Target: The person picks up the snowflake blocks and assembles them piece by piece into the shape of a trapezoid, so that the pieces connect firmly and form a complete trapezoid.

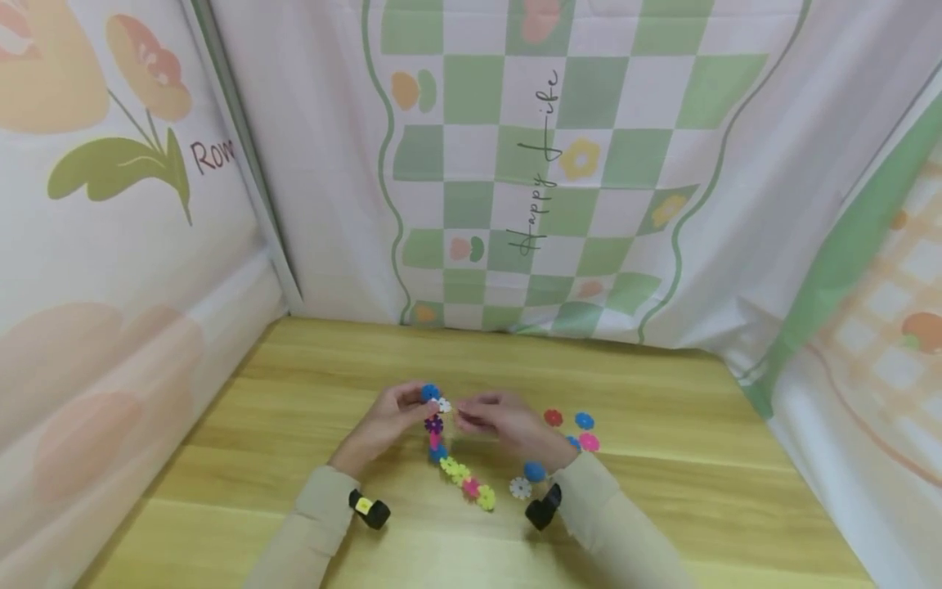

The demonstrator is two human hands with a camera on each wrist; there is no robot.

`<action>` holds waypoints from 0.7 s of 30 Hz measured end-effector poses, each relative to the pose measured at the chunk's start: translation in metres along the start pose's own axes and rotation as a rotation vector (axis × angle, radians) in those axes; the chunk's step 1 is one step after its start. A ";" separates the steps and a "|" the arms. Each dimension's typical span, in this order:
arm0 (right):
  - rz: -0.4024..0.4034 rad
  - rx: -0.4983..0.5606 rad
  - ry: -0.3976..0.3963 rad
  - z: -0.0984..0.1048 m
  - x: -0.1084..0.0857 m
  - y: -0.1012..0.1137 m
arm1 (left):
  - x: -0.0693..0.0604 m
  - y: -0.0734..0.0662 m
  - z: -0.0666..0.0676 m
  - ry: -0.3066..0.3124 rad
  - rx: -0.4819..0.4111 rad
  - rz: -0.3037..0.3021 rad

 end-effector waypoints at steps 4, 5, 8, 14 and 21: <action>0.083 -0.464 0.122 0.022 -0.023 0.012 | 0.001 0.002 0.000 -0.024 0.006 0.032; 0.122 -0.575 0.160 0.026 -0.029 0.015 | 0.001 0.001 0.001 -0.028 0.005 0.036; 0.237 -0.844 0.275 0.033 -0.048 0.019 | 0.000 0.000 0.001 -0.038 -0.006 0.039; 0.314 -1.006 0.421 0.035 -0.073 0.010 | 0.001 -0.003 0.000 -0.041 -0.039 0.020; 0.277 -0.985 0.401 0.033 -0.080 -0.004 | -0.002 -0.003 -0.005 -0.042 -0.029 0.033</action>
Point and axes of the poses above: each hand's wrist, its own x-axis towards the middle knuckle, its own z-axis out of the back of the hand, y = z × x, the point moved 5 cm from there along x, towards the middle knuckle, and after that the axes turned 14 degrees about z, right-handed, at the moved point
